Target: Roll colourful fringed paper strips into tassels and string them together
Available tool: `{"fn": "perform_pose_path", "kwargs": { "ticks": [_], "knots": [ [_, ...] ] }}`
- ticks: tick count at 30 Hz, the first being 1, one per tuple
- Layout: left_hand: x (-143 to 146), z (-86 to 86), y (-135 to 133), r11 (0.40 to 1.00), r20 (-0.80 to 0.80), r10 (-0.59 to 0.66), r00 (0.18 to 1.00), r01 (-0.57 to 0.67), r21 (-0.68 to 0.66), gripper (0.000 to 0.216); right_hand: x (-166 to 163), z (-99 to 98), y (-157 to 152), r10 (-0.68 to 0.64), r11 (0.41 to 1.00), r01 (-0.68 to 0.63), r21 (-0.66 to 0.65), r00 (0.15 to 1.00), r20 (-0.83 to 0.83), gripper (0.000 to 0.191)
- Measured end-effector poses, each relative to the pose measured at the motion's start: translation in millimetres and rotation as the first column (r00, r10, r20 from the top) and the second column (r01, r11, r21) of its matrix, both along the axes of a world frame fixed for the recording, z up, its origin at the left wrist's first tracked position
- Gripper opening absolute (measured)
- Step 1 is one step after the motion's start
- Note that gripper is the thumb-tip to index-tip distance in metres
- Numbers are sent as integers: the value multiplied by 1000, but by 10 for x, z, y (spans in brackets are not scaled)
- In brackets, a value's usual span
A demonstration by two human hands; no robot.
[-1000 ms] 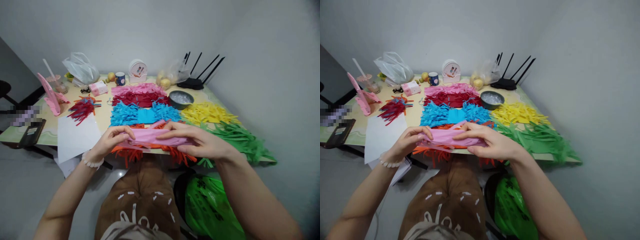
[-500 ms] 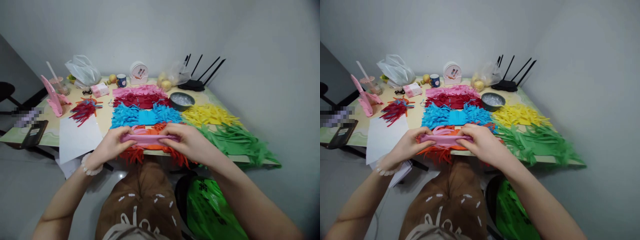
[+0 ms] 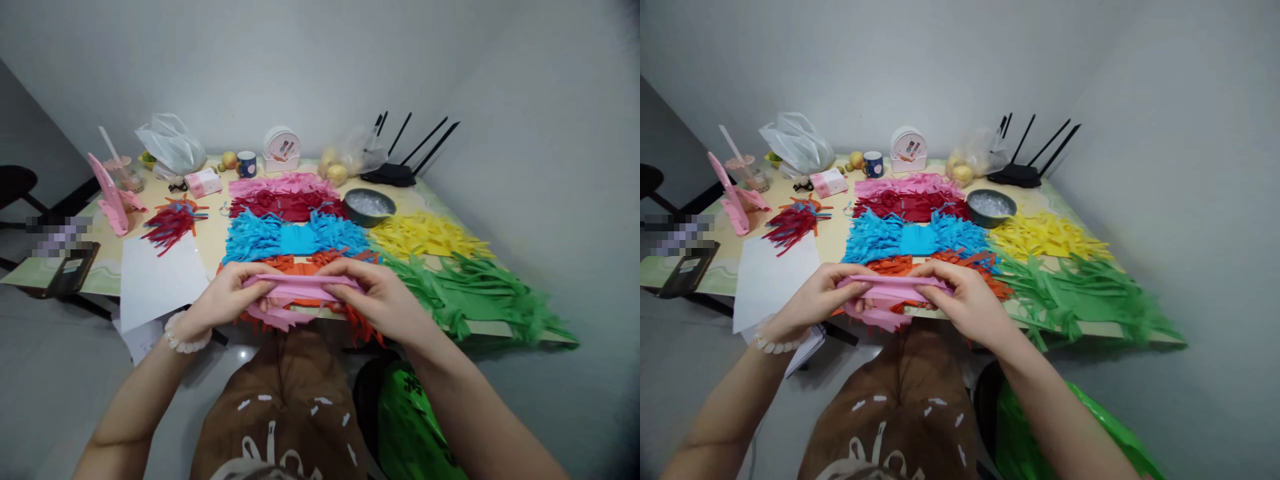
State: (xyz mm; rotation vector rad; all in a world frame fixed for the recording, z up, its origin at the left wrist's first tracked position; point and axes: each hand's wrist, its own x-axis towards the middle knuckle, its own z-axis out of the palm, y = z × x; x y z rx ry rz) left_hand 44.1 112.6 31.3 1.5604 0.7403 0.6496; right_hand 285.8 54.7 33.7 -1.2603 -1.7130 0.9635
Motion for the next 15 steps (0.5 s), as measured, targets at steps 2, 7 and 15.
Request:
{"fn": "perform_pose_path", "kwargs": {
  "ticks": [2,7,15],
  "knots": [
    [-28,-61,-8,999,99,29,995,-25,-45,23,-26,-107,0,-34,999,34,-5,992,-121,16],
    [-72,-160,-19,994,227,65,972,-44,-97,14,-42,-259,8,-12,998,26,58,975,-220,12],
    [-91,-121,-92,976,30,81,996,-86,201,23,-90,-216,-8,-75,987,81,137,996,-53,18]
  ]
}}
